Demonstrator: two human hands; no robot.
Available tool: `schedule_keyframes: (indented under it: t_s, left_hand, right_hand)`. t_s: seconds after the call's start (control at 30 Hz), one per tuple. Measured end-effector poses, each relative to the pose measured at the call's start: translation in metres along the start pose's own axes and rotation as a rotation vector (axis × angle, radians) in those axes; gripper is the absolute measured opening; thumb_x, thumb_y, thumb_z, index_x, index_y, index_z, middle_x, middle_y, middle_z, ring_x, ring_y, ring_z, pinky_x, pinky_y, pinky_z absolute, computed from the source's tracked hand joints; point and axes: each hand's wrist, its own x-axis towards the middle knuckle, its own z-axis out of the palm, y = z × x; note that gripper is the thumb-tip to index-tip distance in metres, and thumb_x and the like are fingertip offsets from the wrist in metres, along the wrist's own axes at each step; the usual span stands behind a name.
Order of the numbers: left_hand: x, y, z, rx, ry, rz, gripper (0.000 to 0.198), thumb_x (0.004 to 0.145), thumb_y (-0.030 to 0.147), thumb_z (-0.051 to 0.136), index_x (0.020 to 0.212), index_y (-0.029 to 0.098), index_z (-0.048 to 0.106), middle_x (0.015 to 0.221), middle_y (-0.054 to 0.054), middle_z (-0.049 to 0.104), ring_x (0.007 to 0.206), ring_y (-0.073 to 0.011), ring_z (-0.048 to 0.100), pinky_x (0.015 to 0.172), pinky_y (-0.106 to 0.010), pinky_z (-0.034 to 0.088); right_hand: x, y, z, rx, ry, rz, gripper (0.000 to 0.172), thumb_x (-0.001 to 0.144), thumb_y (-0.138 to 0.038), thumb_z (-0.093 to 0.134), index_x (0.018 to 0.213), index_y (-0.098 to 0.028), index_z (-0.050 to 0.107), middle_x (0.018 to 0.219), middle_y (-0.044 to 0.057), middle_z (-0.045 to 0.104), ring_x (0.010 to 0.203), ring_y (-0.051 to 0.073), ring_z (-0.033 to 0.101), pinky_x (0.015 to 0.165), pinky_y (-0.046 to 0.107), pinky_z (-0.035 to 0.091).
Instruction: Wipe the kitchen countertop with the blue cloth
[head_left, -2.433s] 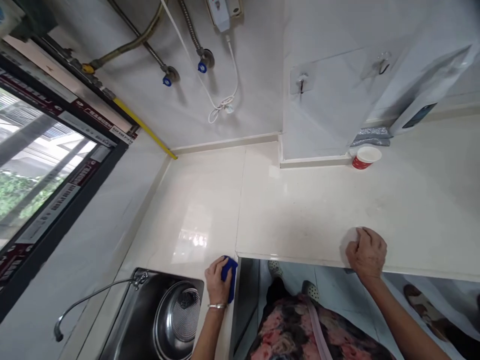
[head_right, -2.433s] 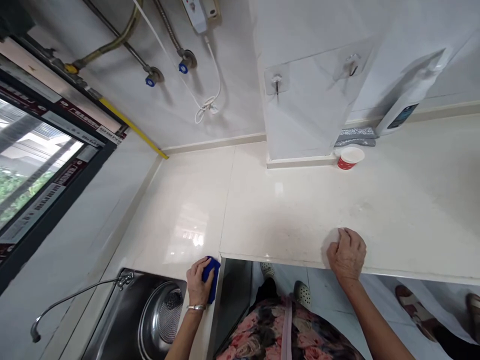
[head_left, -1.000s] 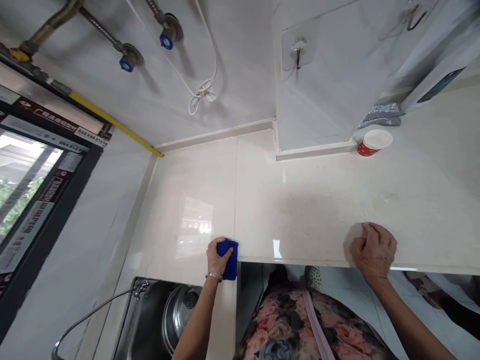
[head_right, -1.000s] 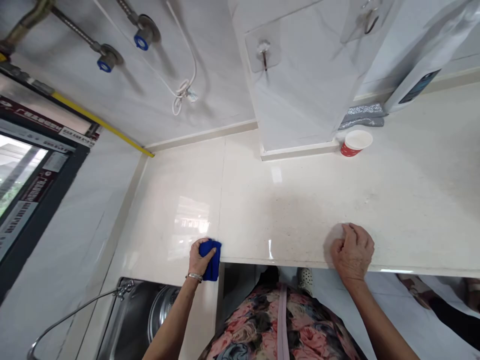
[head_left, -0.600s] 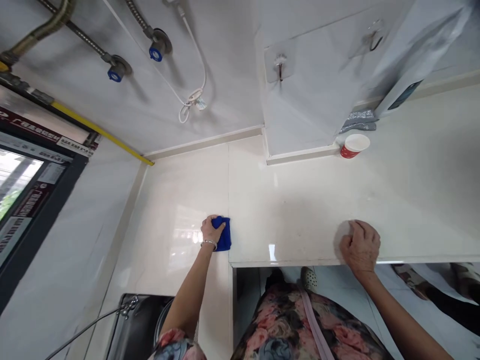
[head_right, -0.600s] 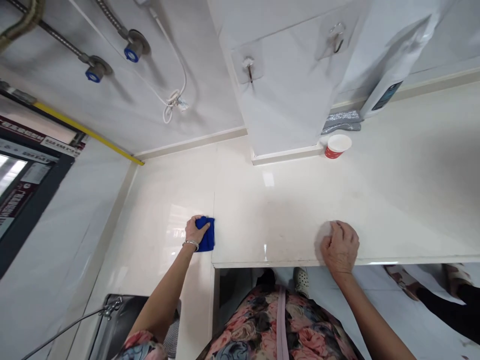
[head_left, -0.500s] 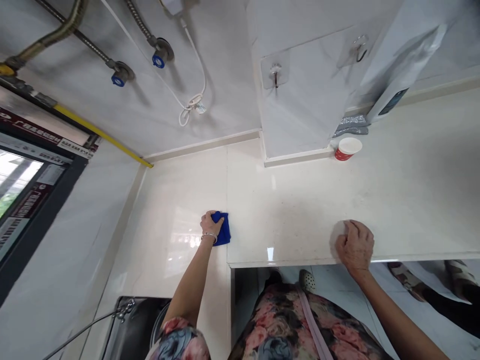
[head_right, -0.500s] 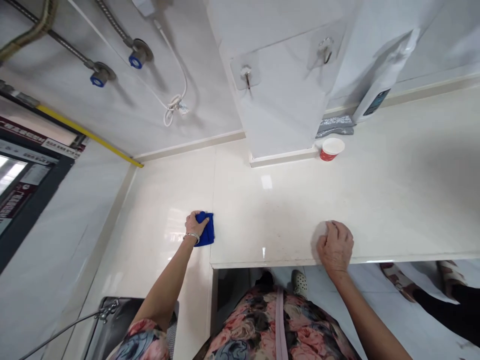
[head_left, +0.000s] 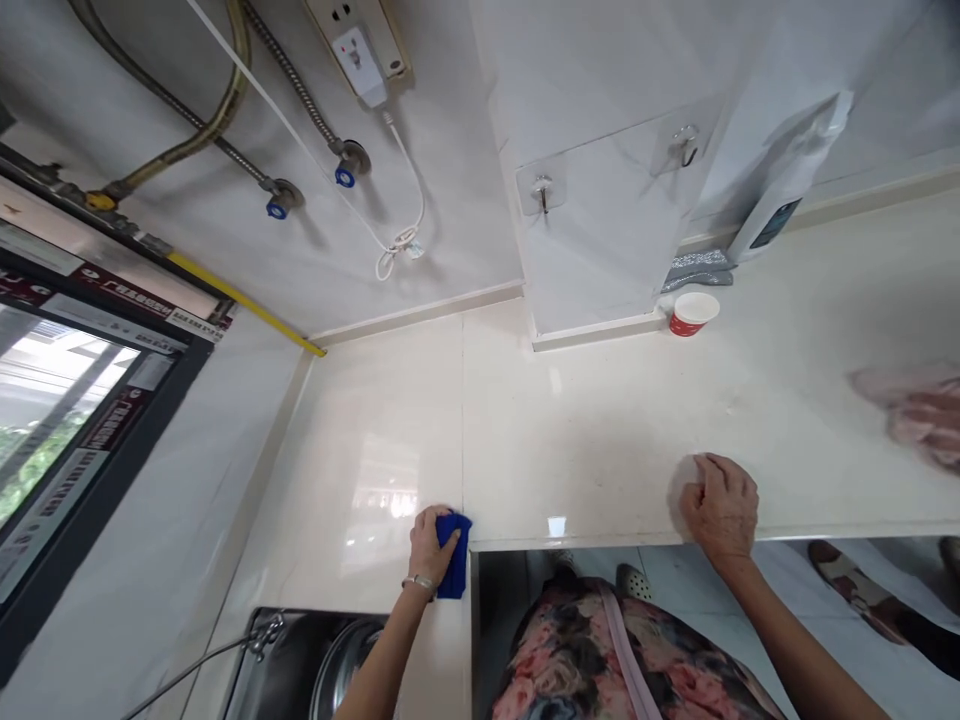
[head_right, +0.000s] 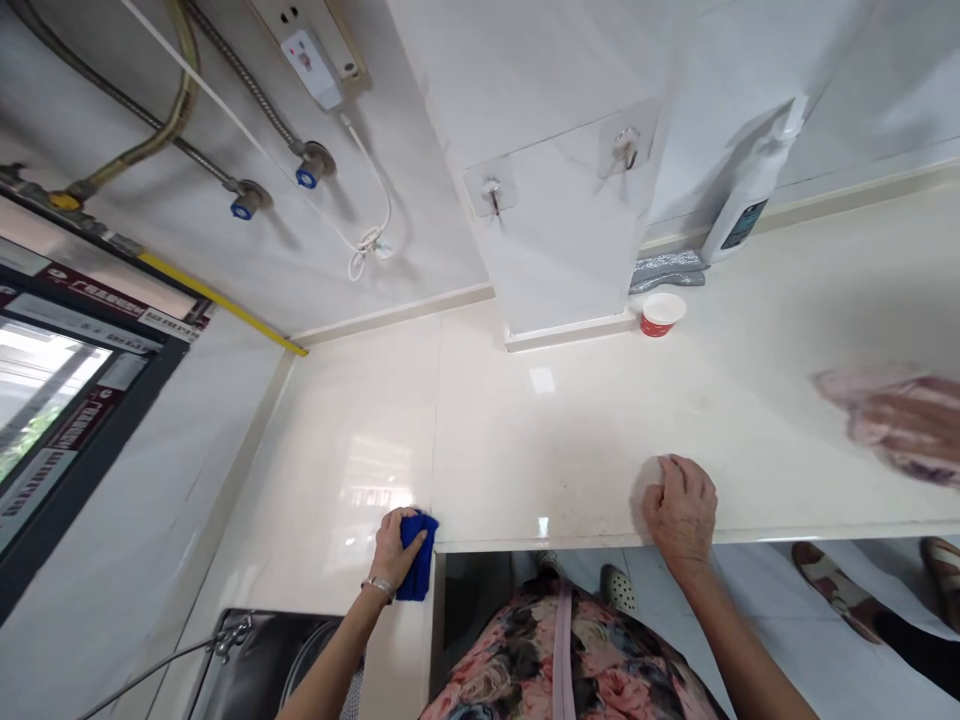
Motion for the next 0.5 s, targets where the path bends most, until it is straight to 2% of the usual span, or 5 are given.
schedule_keyframes:
  t_s: [0.1, 0.2, 0.33, 0.5]
  left_hand:
    - [-0.004, -0.005, 0.004, 0.0, 0.03, -0.013, 0.024, 0.075, 0.027, 0.063, 0.099, 0.025, 0.061, 0.109, -0.007, 0.067, 0.111, -0.0276, 0.062, 0.105, -0.053, 0.048]
    - [0.009, -0.006, 0.009, 0.012, 0.059, -0.041, 0.024, 0.075, 0.031, 0.064, 0.098, 0.025, 0.06, 0.108, -0.008, 0.067, 0.11, -0.029, 0.061, 0.105, -0.055, 0.047]
    - [0.047, -0.002, 0.015, 0.034, 0.066, -0.059, 0.025, 0.077, 0.032, 0.064, 0.1, 0.025, 0.059, 0.109, -0.008, 0.066, 0.114, -0.0293, 0.06, 0.109, -0.056, 0.045]
    - [0.108, 0.012, 0.016, 0.071, 0.025, -0.041, 0.028, 0.078, 0.03, 0.067, 0.104, 0.025, 0.059, 0.115, -0.008, 0.062, 0.117, -0.0266, 0.057, 0.113, -0.048, 0.042]
  right_hand:
    - [0.0, -0.002, -0.002, -0.014, -0.029, 0.01, 0.049, 0.081, -0.014, 0.05, 0.13, -0.013, 0.057, 0.131, 0.02, 0.057, 0.126, 0.035, 0.051, 0.106, 0.057, 0.042]
    - [0.0, -0.003, -0.005, -0.037, -0.053, 0.017, 0.049, 0.082, -0.015, 0.051, 0.13, -0.013, 0.057, 0.132, 0.02, 0.057, 0.127, 0.036, 0.05, 0.107, 0.056, 0.042]
    - [0.001, -0.003, -0.006, -0.055, -0.07, 0.032, 0.049, 0.081, -0.015, 0.052, 0.129, -0.013, 0.058, 0.132, 0.02, 0.057, 0.127, 0.036, 0.051, 0.106, 0.056, 0.042]
    - [0.001, -0.005, -0.005, -0.076, -0.061, 0.046, 0.049, 0.081, -0.013, 0.05, 0.13, -0.013, 0.058, 0.131, 0.02, 0.057, 0.126, 0.035, 0.052, 0.106, 0.056, 0.043]
